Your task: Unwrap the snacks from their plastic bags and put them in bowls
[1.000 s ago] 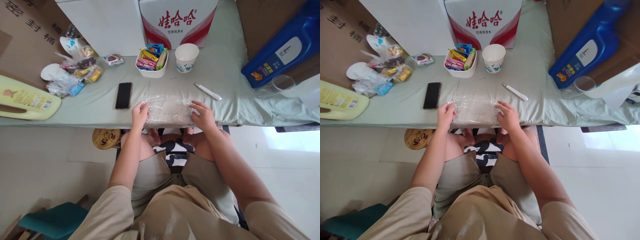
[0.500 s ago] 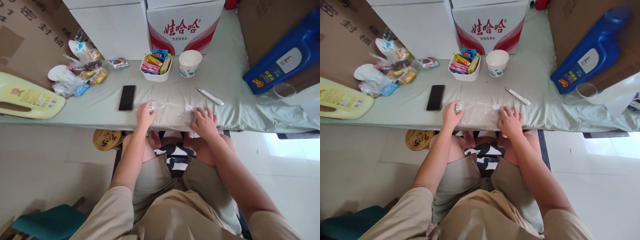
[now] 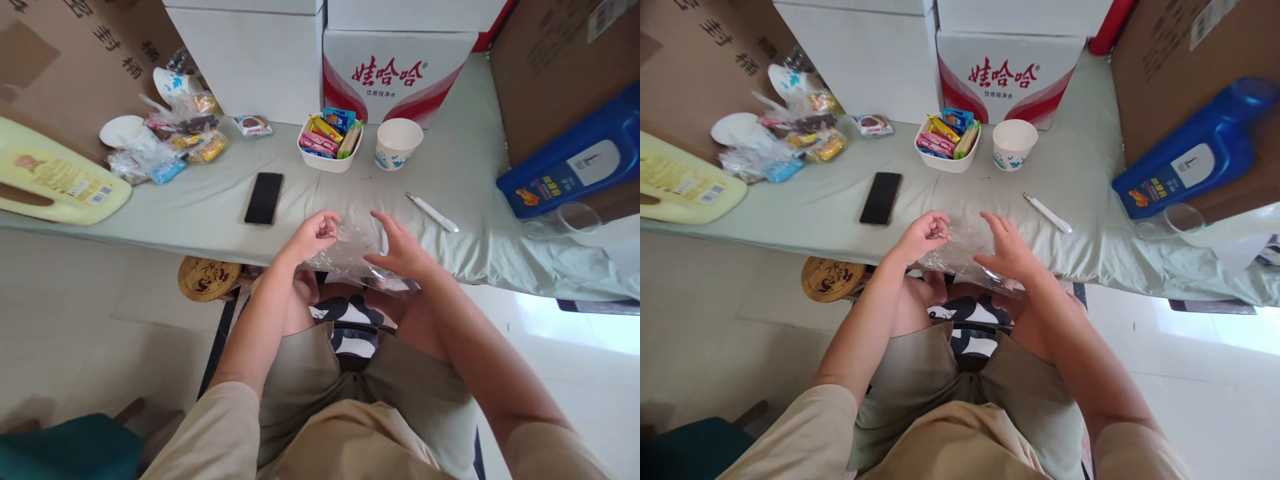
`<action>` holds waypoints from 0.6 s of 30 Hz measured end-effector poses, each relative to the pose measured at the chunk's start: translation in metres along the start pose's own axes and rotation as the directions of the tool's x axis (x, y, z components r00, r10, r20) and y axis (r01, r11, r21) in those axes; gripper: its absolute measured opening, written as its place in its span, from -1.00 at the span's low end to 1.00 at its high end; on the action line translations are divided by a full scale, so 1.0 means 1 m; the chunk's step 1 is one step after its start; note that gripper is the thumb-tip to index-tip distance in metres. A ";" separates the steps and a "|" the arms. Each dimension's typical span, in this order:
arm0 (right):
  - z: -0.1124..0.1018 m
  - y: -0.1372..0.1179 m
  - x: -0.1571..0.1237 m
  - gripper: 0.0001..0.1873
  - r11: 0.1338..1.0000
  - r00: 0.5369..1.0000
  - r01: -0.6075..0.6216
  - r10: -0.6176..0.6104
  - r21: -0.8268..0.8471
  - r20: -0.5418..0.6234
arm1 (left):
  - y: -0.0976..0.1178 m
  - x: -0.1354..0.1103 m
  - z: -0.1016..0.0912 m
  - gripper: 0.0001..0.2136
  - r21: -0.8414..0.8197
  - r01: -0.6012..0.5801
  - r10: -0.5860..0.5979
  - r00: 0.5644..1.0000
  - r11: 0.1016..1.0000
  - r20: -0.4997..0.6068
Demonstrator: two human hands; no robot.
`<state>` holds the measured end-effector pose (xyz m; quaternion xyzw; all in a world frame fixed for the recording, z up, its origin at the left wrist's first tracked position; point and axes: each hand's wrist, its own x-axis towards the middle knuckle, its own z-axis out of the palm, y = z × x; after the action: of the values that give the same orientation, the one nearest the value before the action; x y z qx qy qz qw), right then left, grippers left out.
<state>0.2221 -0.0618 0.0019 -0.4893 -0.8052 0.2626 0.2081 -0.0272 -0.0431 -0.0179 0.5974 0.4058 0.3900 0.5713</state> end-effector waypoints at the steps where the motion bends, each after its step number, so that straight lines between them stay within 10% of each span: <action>1: 0.002 0.000 0.012 -0.08 0.997 0.995 -0.021 0.014 0.074 0.096 | 0.002 -0.002 -0.002 -0.65 -0.057 0.020 -0.016 0.998 0.998 0.061; 8: 0.003 -0.013 0.012 -0.77 0.830 0.799 -0.313 -0.031 0.461 0.600 | 0.011 -0.010 -0.020 -0.36 -0.390 0.133 -0.085 0.987 0.911 0.138; 12: 0.009 -0.011 0.006 -0.68 0.586 0.894 -0.410 0.106 0.699 0.435 | 0.014 0.004 -0.013 -0.31 -0.522 0.054 -0.116 0.990 0.852 -0.086; 18: 0.021 -0.002 0.018 -0.67 0.350 0.876 -0.381 0.434 0.856 0.212 | 0.006 0.022 0.018 -0.59 -0.388 0.341 -0.327 0.939 0.856 0.105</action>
<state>0.2005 -0.0515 -0.0118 -0.5015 -0.3994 0.6680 0.3779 -0.0019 -0.0296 -0.0126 0.3950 0.4045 0.3490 0.7474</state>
